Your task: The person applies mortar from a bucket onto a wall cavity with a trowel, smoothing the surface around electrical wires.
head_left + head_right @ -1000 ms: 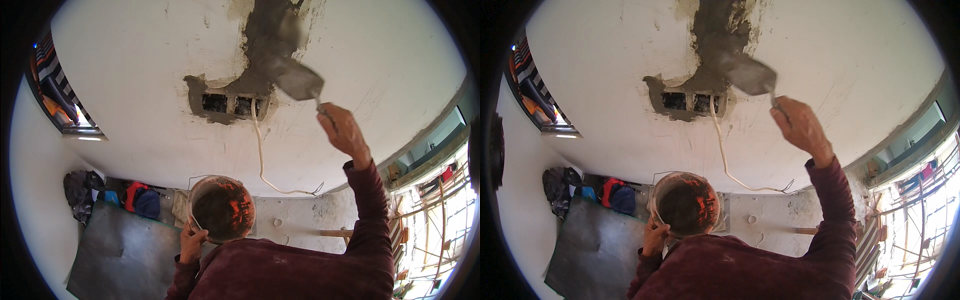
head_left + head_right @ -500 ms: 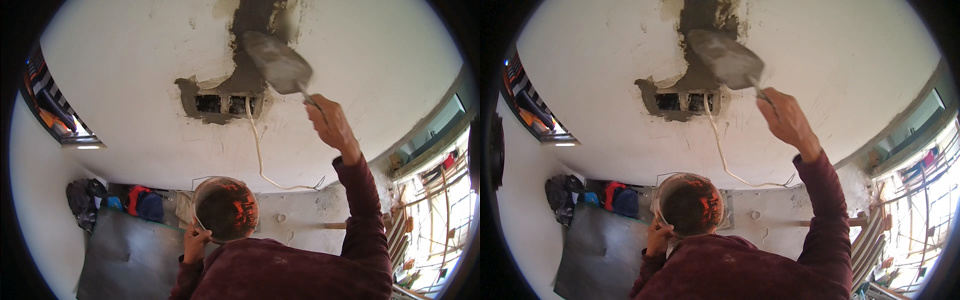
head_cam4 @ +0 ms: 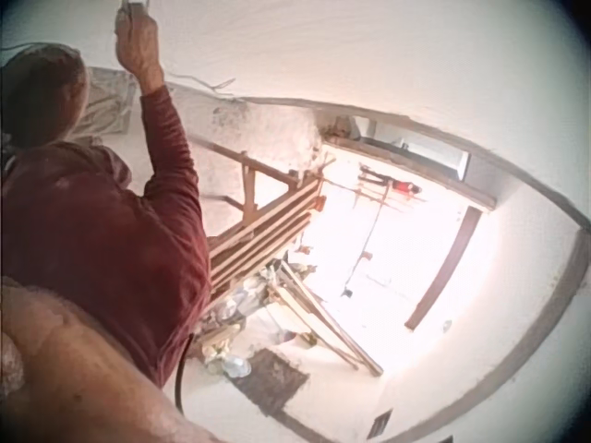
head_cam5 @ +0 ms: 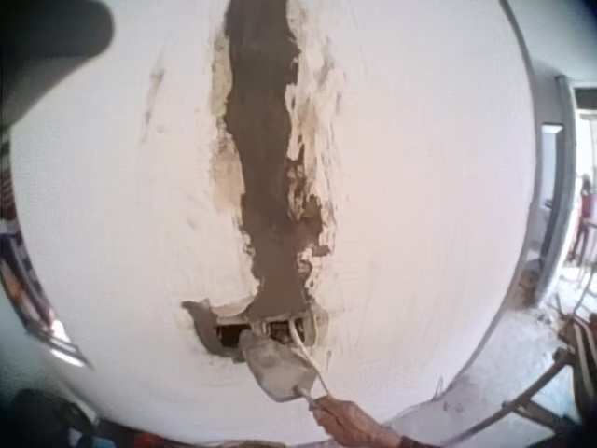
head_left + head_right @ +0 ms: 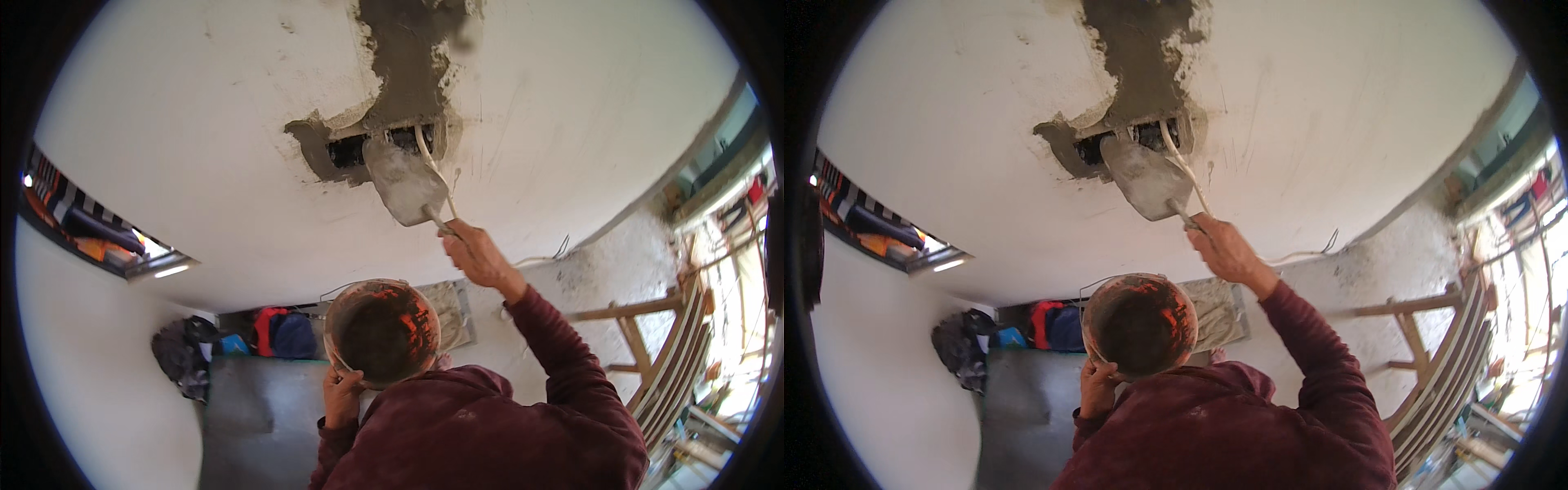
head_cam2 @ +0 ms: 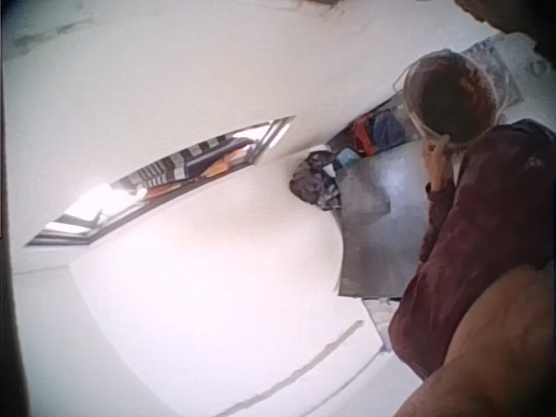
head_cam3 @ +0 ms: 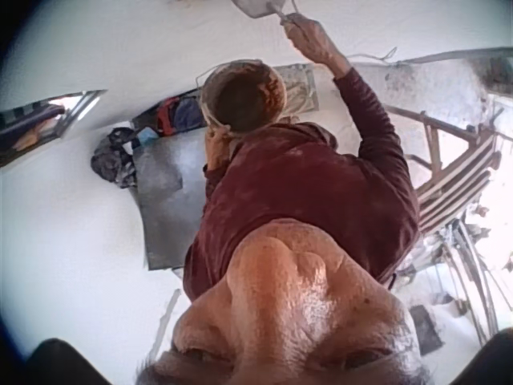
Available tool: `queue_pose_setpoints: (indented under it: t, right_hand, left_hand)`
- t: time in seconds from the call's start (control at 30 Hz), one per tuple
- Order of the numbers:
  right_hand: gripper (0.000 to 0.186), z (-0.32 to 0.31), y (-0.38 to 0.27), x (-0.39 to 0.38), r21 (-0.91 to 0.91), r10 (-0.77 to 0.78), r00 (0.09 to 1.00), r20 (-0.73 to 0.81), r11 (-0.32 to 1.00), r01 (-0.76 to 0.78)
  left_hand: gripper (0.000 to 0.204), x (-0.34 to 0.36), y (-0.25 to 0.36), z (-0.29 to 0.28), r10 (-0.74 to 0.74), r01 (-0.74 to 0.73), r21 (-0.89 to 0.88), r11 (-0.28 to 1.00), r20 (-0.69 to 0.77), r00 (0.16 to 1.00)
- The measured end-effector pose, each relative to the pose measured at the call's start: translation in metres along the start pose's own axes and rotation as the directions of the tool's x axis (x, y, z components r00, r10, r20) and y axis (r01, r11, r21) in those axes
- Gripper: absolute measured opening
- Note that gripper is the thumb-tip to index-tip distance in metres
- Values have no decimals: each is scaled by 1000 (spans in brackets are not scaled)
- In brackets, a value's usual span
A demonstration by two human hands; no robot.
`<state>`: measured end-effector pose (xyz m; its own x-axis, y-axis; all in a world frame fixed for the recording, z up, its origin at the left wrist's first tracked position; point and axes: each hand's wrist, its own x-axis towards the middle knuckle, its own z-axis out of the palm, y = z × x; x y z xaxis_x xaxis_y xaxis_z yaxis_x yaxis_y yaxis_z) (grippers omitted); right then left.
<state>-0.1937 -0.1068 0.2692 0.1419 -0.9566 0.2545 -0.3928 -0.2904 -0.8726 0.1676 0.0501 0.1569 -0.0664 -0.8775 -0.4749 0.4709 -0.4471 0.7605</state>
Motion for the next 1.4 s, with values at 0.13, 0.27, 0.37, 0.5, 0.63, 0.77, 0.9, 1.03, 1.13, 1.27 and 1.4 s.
queue_pose_setpoints:
  t: [0.13, 0.27, 0.37, 0.5, 0.63, 0.77, 0.9, 1.03, 1.13, 1.27, 1.4]
  right_hand:
    - [28, 111, -1, 9, 373, 96, 975, -200, 928, -15]
    - [33, 184, -22, 46, 685, 161, 929, -332, 718, 120]
    - [35, 206, -35, 74, 801, 240, 874, -423, 549, 237]
    - [36, 229, -48, 96, 846, 277, 870, -409, 473, 248]
    - [35, 263, -64, 99, 848, 237, 902, -360, 486, 211]
    - [34, 280, -75, 88, 809, 174, 905, -388, 534, 244]
    - [36, 272, -67, 98, 751, 214, 804, -555, 544, 374]
    - [37, 279, -57, 134, 761, 281, 749, -599, 491, 424]
    - [37, 309, -69, 153, 786, 298, 764, -572, 466, 406]
    - [39, 349, -98, 127, 780, 161, 876, -455, 546, 305]
    - [42, 341, -107, 82, 838, 239, 908, -343, 516, 181]
  left_hand:
    - [6, 4, 36, -32, -62, 72, 116, 991, -93, 994]
    - [6, 3, 80, -71, -86, 101, 193, 976, -84, 993]
    - [7, 0, 105, -102, -67, 95, 258, 961, -112, 991]
    - [10, -2, 127, -139, -61, 95, 280, 955, -130, 990]
    - [11, -3, 142, -162, -49, 66, 240, 968, -77, 996]
    - [14, 1, 153, -174, -67, 92, 254, 963, -107, 992]
    - [14, 4, 159, -182, -59, 88, 285, 954, -109, 992]
    - [13, 6, 165, -192, -87, 99, 293, 951, -54, 995]
    - [12, 4, 167, -195, -66, 97, 318, 943, -106, 992]
    - [12, 4, 168, -192, -51, 72, 246, 967, -91, 995]
    - [15, 6, 172, -195, -47, 58, 228, 972, -57, 997]
